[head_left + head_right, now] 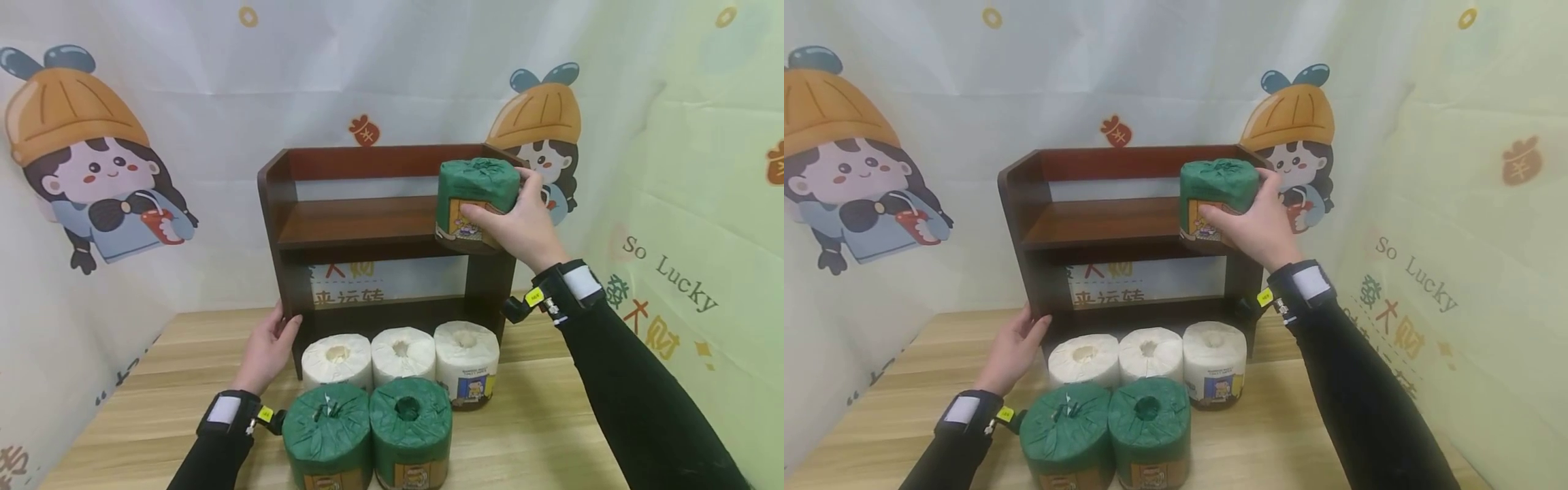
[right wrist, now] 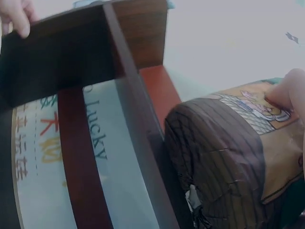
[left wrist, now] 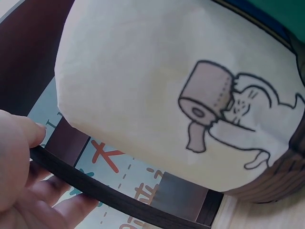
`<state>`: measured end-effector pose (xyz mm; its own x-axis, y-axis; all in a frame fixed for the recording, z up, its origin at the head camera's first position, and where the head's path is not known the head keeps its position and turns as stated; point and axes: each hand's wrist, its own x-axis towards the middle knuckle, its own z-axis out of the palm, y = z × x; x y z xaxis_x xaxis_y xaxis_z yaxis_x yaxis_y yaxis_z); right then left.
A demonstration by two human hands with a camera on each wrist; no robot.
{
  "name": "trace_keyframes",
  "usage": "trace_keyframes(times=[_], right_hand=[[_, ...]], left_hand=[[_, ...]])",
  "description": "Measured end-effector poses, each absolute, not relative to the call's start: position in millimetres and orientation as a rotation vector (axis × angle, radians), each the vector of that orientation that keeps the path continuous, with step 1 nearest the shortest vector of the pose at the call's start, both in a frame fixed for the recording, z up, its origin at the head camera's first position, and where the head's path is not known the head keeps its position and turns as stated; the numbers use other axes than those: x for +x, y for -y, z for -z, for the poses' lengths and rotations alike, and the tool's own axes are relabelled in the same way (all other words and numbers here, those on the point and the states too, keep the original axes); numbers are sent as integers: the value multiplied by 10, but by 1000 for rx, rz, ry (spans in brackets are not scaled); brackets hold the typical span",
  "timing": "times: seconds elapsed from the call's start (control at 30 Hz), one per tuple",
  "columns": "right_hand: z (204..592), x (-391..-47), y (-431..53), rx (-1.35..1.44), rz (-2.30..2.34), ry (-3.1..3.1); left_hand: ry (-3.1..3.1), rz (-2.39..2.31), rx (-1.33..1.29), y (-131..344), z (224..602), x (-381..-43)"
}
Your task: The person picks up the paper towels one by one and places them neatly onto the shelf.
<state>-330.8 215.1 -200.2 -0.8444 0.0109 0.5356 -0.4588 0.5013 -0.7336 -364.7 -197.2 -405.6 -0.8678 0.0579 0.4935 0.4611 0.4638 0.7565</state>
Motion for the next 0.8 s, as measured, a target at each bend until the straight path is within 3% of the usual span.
trace_keyframes(times=[0.8], right_hand=[[2249,-3520,-1842,13,-776,2222]], left_hand=[[2311,1359,-420,1972,4054,-3618]])
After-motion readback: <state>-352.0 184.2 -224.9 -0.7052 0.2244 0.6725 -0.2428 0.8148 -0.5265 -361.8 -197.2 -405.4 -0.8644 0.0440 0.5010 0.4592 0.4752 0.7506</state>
